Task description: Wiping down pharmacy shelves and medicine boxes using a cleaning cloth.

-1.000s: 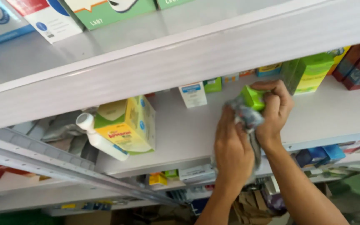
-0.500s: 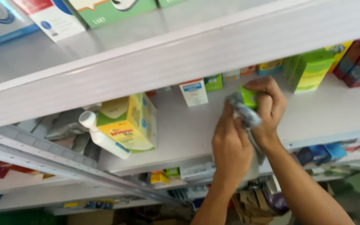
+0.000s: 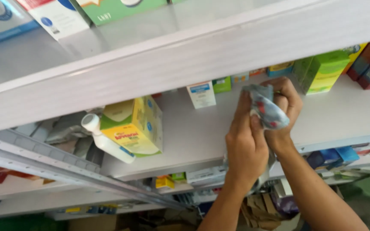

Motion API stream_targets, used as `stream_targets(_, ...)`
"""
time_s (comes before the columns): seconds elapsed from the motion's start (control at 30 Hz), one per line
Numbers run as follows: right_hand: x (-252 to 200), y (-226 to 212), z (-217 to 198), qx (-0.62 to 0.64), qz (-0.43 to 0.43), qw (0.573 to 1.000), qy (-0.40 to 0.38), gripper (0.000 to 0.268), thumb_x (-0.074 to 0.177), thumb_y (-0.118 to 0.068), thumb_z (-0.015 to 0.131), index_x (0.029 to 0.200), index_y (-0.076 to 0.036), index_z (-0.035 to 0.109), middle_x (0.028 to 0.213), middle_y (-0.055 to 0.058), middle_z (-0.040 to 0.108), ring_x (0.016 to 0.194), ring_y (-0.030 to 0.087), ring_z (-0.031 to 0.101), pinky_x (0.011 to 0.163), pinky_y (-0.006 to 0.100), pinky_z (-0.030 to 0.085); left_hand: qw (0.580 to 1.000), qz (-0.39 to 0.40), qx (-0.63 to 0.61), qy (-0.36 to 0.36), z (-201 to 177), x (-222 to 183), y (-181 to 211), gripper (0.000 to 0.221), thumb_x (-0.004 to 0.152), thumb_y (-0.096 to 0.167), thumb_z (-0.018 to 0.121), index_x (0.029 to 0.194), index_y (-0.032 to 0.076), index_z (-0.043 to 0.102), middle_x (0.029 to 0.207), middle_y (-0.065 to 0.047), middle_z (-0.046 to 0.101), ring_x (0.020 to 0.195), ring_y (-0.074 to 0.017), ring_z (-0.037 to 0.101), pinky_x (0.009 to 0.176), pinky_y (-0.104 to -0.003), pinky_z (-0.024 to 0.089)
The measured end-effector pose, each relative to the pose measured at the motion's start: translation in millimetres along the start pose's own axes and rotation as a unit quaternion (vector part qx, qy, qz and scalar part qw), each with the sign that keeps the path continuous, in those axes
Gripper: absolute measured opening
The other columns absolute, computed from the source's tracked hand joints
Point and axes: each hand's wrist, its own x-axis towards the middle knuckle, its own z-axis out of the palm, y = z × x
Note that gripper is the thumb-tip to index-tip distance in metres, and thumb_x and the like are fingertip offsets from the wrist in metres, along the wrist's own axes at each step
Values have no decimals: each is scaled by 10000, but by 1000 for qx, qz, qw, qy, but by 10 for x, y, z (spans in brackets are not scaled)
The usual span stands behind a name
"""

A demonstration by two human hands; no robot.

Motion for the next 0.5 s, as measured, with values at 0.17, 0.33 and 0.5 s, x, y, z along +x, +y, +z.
stream_targets(0.17, 1, 81, -23, 33, -3, 999, 6, 239, 995, -9, 395, 978, 76, 618, 1012, 128, 663, 926, 170, 594, 895, 277, 489, 990, 136, 18, 45, 10, -230, -321, 383, 1158, 176, 434, 1411, -84, 559, 1443, -323, 610, 1231, -479, 696, 967, -447, 574)
stream_targets(0.33, -33, -40, 103, -3, 19, 1000, -17, 261, 956, -16, 396, 1011, 64, 638, 1042, 126, 646, 861, 162, 556, 795, 273, 444, 995, -47, 85, -16, -206, -31, -215, 427, 1092, 204, 414, 1392, -45, 586, 1128, -300, 711, 948, -425, 736, 811, -464, 591)
stream_targets(0.5, -46, 140, 17, 11, 9, 1000, -26, 282, 938, -36, 387, 992, 58, 646, 1062, 128, 649, 851, 155, 538, 809, 283, 431, 961, -262, 5, -92, -194, 146, -72, 481, 1097, 244, 365, 1548, 185, 522, 1021, -214, 769, 757, -469, 666, 640, -516, 564)
